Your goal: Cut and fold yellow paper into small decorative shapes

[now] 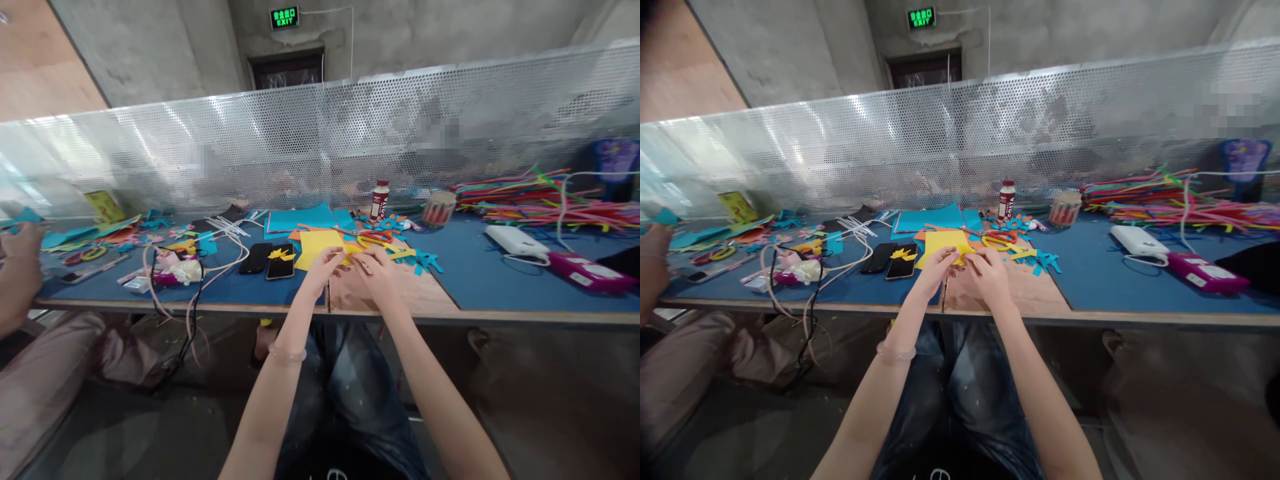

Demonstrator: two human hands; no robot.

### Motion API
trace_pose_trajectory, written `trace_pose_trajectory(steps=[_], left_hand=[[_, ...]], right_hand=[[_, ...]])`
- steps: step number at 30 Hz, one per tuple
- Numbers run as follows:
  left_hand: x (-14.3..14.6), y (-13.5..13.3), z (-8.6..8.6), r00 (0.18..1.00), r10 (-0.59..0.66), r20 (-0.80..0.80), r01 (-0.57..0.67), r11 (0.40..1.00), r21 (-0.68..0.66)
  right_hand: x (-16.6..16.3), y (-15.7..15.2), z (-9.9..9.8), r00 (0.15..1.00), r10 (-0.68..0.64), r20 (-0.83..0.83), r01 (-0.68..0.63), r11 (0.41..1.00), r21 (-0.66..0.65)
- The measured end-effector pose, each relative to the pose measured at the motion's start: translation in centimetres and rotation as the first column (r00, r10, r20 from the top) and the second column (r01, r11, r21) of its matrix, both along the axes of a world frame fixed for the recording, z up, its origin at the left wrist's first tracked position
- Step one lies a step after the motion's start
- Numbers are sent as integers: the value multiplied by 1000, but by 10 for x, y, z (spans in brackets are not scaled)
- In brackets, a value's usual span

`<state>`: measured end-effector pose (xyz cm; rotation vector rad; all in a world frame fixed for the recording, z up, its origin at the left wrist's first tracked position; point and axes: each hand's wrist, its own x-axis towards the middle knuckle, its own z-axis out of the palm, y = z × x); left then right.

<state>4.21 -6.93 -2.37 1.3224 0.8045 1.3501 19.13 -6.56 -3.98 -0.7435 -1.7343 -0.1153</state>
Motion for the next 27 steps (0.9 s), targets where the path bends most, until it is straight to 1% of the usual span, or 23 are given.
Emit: trace_pose_trajectory(steps=[5,11,15,18,20,24,27], left_hand=[[1,-1,0,1000,-11,-20,12,999,42],[1,0,-1,998,43,48,-46,997,58],[1,1,-1,993,16,115,-22,999,49],[1,3,-1,989,58,138,-63,998,31],[1,3,-1,983,88,160,-94,995,27],[2,3,-1,980,97,176,-108,993,51],[2,3,-2,982,105,160,-120,989,87]], right_hand=[[0,-2,2,1000,-6,-13,6,1000,4],[-2,-4,5,998,5,-58,-4,1000,14],[-4,-5,7,999,49,-7,-49,999,13],[-4,-5,6,998,63,20,-62,998,-25],[-4,-3,4,998,57,-8,-57,997,-44],[-5,-1,0,999,42,-34,-44,996,-76],[-5,-1,0,999,-9,-37,6,996,-92]])
